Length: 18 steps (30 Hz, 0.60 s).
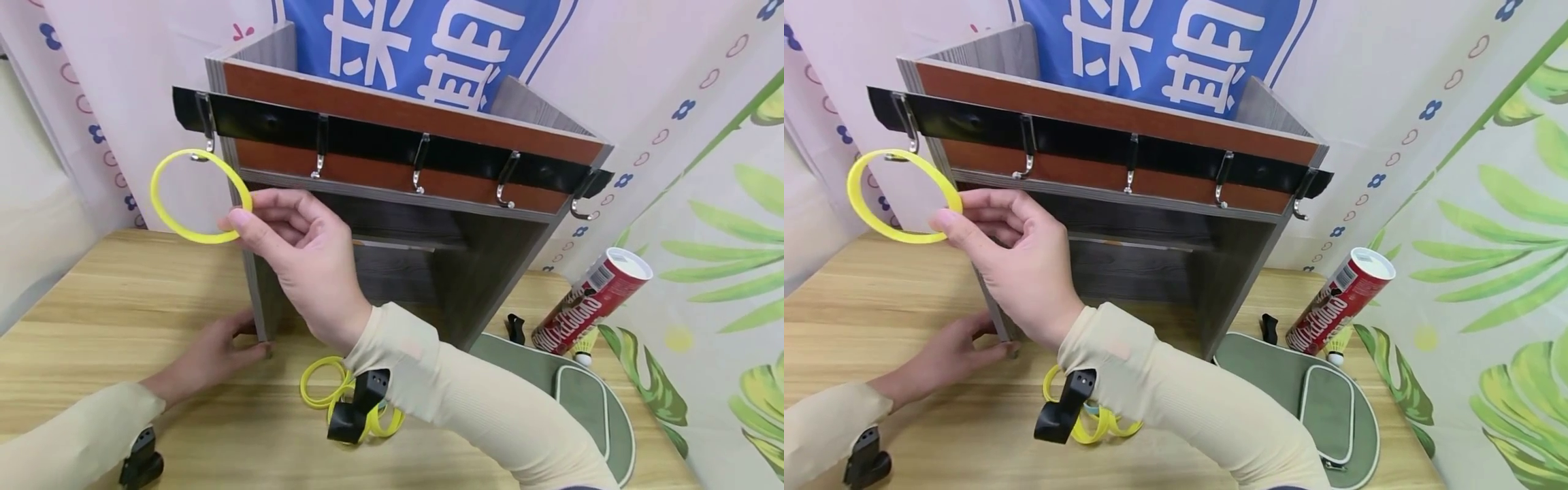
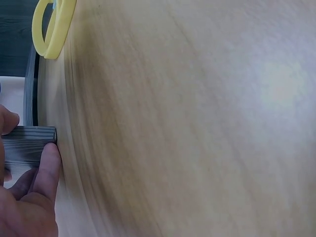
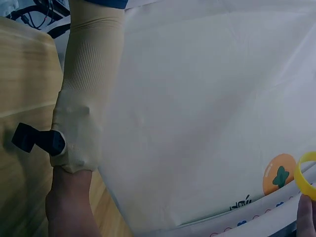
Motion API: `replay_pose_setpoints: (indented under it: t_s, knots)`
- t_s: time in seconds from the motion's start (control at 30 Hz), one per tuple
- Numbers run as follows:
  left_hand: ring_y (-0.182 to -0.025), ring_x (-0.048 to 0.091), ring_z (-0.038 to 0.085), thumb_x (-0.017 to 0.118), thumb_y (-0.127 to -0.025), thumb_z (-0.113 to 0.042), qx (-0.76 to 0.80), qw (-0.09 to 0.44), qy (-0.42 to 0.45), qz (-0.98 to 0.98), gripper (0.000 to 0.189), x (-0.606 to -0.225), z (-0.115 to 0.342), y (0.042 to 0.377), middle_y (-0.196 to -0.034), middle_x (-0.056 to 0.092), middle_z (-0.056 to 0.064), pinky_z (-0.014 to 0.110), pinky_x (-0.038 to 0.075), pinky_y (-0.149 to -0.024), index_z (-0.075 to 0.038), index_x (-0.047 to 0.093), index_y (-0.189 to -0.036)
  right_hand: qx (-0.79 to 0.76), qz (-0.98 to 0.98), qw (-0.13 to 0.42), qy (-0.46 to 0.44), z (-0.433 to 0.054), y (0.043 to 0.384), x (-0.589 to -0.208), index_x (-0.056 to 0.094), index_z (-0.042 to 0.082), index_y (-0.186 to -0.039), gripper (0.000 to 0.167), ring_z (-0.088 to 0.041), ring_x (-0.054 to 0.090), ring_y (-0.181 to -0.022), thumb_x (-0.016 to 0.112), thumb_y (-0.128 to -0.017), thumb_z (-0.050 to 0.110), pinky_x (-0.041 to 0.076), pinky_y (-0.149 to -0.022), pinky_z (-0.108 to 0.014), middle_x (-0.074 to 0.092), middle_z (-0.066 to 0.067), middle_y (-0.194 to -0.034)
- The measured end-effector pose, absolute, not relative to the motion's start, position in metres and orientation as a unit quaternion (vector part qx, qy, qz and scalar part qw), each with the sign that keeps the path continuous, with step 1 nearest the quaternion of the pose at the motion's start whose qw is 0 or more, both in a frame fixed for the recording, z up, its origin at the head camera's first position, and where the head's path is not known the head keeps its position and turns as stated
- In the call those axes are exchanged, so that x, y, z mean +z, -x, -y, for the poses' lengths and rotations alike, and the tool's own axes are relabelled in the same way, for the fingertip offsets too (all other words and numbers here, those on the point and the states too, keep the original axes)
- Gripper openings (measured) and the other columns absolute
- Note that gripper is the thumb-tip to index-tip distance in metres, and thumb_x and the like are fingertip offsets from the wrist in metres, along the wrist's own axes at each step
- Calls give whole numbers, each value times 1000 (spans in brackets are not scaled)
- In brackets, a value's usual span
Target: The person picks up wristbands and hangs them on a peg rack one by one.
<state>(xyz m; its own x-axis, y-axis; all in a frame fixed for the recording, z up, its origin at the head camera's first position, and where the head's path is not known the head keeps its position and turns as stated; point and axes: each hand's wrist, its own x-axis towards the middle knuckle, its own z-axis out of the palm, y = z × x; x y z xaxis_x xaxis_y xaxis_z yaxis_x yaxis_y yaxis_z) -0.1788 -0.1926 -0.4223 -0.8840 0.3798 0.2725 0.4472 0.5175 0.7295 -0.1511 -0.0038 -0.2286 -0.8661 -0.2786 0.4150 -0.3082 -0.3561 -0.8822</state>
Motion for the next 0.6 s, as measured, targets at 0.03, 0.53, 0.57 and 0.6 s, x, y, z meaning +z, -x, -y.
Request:
replay_pose_setpoints:
  t_s: [0.03,0.53,0.57,0.6]
  knots:
    - [-108,74,32,76,-94,-7,-429,37,235,871,42,-423,192,178,-123,75,17,34,61,-87,-1,63,-133,779,572,5,-258,3,152,-230,60,-12,-122,26,-1,68,-87,66,-98,-5,62,-92,-31,66,-40,-119]
    - [-108,75,33,77,-94,-11,-417,44,217,881,52,-423,191,178,-124,75,19,32,59,-89,3,60,-141,733,623,-11,-274,-12,165,-239,64,-8,-123,26,-4,72,-91,68,-98,0,60,-97,-29,70,-34,-120]
    - [-108,75,34,77,-94,-12,-417,44,216,882,53,-422,191,178,-125,75,19,32,58,-89,4,59,-142,731,624,-10,-275,-13,166,-239,64,-8,-123,26,-8,74,-93,68,-98,1,60,-97,-30,70,-34,-119]
    - [-108,75,34,76,-94,-12,-417,43,216,882,54,-422,191,178,-126,75,20,32,58,-89,4,59,-142,730,625,-11,-275,-14,167,-240,64,-8,-123,26,-11,75,-96,68,-99,1,60,-97,-30,71,-34,-119]
